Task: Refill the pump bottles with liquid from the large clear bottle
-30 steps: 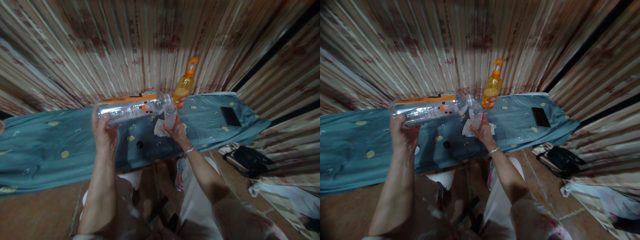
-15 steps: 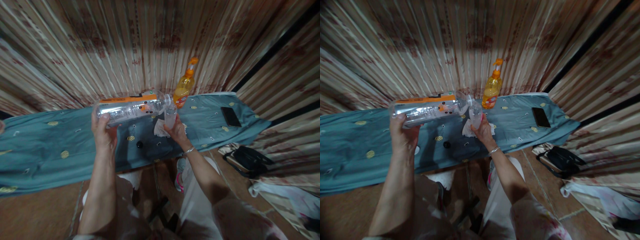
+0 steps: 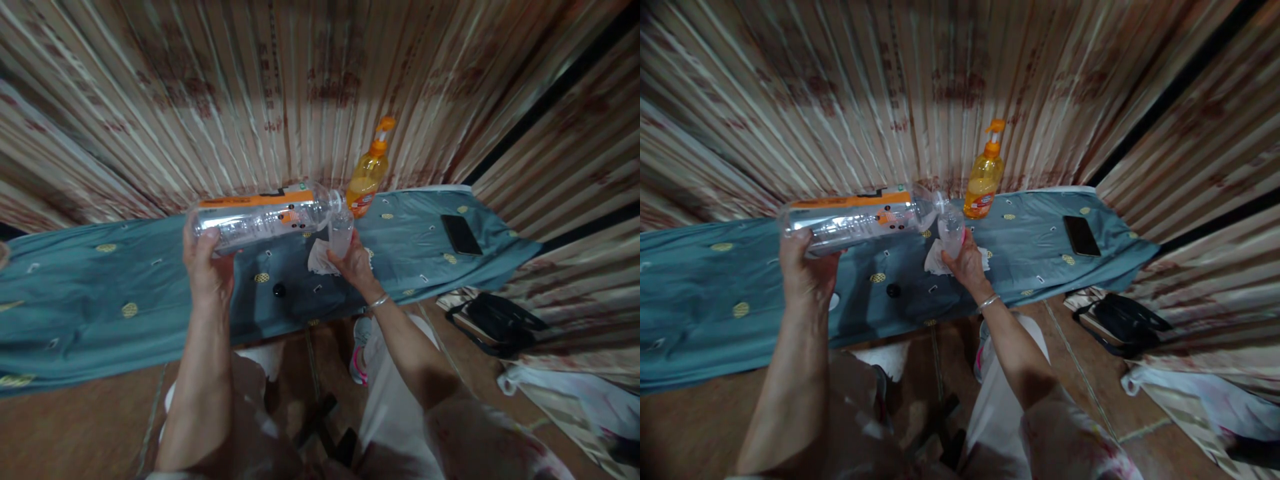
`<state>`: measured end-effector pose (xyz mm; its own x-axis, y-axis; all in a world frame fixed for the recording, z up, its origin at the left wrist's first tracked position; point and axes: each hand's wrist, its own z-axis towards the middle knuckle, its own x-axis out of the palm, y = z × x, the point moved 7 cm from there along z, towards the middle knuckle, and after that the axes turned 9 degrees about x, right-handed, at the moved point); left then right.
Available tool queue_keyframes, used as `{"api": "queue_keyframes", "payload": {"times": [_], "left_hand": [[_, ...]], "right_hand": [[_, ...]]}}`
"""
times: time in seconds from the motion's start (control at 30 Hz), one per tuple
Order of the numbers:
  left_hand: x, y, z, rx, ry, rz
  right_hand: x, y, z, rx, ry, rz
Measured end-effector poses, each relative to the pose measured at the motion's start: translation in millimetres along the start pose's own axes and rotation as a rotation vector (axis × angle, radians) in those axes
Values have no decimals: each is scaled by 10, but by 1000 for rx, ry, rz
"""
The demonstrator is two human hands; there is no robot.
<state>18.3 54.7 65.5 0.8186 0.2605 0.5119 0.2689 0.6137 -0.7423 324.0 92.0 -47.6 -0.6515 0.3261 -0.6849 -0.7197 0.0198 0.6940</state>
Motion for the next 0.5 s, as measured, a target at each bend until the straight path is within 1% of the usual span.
{"api": "queue_keyframes", "payload": {"times": [0.27,0.4,0.5], "left_hand": [[4,-33,-6,13,5,20],[-4,-31,-6,9,-5,32],[-17,-26,-7,3,-20,30]], "right_hand": [[27,-53,11,-25,-11,31],[50,-61,16,-32,5,16],[57,-62,17,-36,-18,-11]]}}
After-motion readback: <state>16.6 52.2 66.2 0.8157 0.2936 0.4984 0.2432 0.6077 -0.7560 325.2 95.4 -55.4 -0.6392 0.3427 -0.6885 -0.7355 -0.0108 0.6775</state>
